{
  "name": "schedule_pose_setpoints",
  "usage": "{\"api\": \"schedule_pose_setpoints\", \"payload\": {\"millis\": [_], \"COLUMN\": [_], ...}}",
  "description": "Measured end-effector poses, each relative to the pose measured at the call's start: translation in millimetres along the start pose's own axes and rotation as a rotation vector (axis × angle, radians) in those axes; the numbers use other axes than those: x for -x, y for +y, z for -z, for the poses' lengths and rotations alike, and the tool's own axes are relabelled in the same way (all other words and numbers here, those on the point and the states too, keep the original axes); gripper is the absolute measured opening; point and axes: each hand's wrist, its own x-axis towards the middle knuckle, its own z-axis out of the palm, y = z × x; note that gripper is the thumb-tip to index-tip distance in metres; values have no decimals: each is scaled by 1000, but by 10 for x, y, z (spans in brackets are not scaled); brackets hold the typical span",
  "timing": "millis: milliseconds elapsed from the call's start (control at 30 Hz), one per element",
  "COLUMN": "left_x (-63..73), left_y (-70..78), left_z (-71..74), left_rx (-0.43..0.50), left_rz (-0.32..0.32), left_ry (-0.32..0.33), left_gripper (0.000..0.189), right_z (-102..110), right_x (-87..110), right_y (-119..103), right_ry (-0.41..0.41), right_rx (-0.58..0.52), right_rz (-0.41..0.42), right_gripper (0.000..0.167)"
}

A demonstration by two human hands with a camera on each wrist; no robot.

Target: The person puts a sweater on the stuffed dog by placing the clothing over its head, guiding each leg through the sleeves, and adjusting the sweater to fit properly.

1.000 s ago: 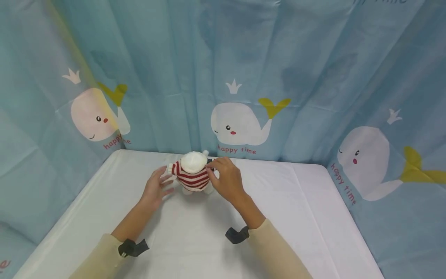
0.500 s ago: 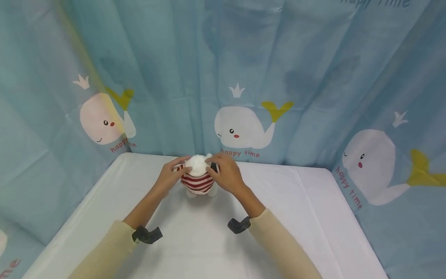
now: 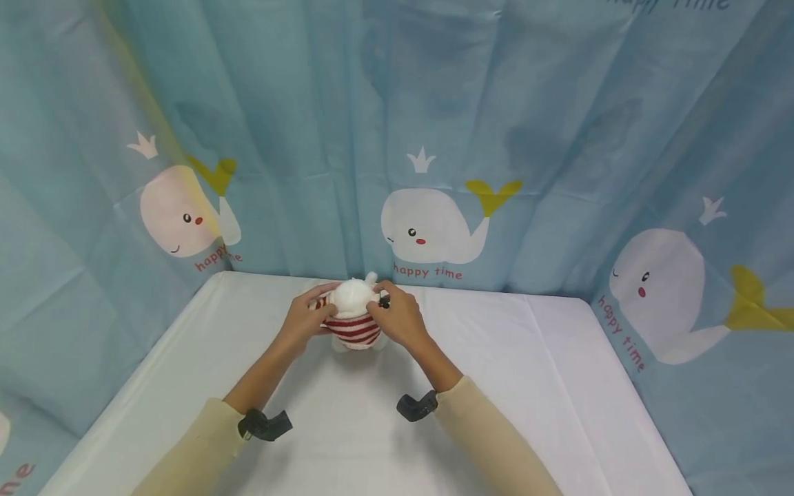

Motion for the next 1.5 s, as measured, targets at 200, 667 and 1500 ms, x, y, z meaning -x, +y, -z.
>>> {"api": "schedule_pose_setpoints", "payload": {"millis": [200, 667, 1500], "left_x": [16, 49, 343], "left_y": [-89, -288, -375], "left_z": [-70, -130, -243], "left_rx": [19, 308, 577], "left_rz": [-40, 67, 260], "left_ry": [68, 128, 77], "left_gripper": [51, 58, 77], "right_z": [-101, -257, 24], "right_x": [29, 182, -61], "right_y": [40, 60, 26], "right_ry": [67, 186, 272], "right_rx": [-130, -487, -36], "right_rz": [-50, -199, 296], "right_gripper": [30, 43, 29]}}
